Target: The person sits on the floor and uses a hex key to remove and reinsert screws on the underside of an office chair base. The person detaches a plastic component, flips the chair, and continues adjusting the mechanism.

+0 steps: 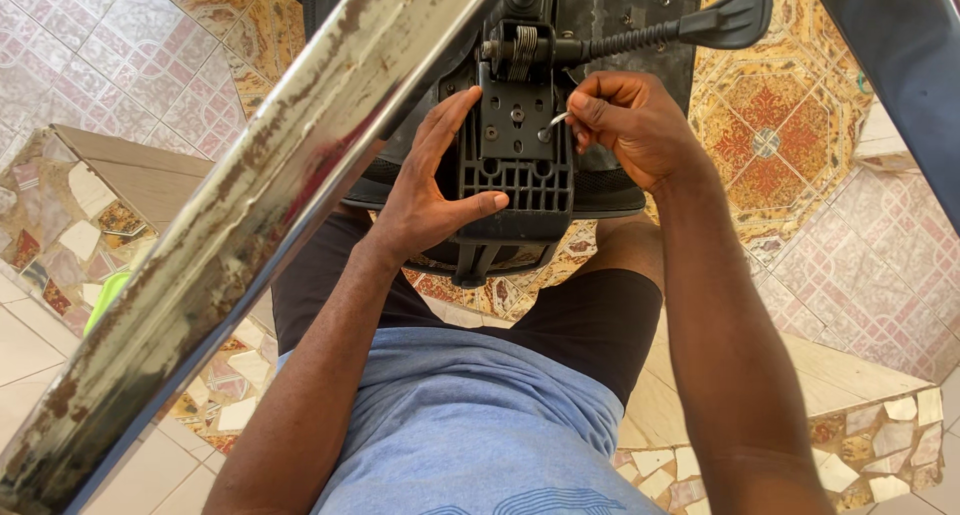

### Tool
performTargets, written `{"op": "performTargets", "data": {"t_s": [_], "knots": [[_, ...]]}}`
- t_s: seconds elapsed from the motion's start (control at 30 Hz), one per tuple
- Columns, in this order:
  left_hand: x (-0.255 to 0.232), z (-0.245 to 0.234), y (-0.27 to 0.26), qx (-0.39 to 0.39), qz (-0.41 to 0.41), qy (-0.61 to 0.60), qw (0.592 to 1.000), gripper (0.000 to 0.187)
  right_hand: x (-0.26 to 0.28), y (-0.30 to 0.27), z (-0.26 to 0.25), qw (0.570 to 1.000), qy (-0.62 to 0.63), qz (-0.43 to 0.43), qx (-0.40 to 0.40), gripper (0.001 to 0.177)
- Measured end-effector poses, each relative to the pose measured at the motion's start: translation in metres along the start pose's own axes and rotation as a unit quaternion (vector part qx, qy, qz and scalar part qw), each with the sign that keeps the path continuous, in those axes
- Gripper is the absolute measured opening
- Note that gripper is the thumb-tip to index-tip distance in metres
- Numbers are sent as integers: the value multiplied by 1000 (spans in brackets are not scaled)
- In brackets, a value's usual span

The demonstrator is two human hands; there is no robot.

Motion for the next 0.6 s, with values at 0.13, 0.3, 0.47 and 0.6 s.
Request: {"op": "performTargets", "data": {"t_s": [0.13,0.3,0.47,0.6], "knots": [[1,-1,-1,-2,4,12,1000,109,3,-4,2,1000,7,-7,-18,15],[1,-2,-1,-3,3,22,1000,107,39,-8,11,996,61,-72,4,18],[-3,-2,1,-9,9,25,1000,105,46,-18,44,993,57,-54,-91,17],[-8,-13,4,-14,-24,-138,990,71,41,-38,81,978,179,-63,-88,25]]}}
Point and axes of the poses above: each hand's wrist, its own y-axis towards the middle knuckle, its own z-axis out of the palm, x = y × z, the point moved 3 cm from there along y, towards the middle knuckle
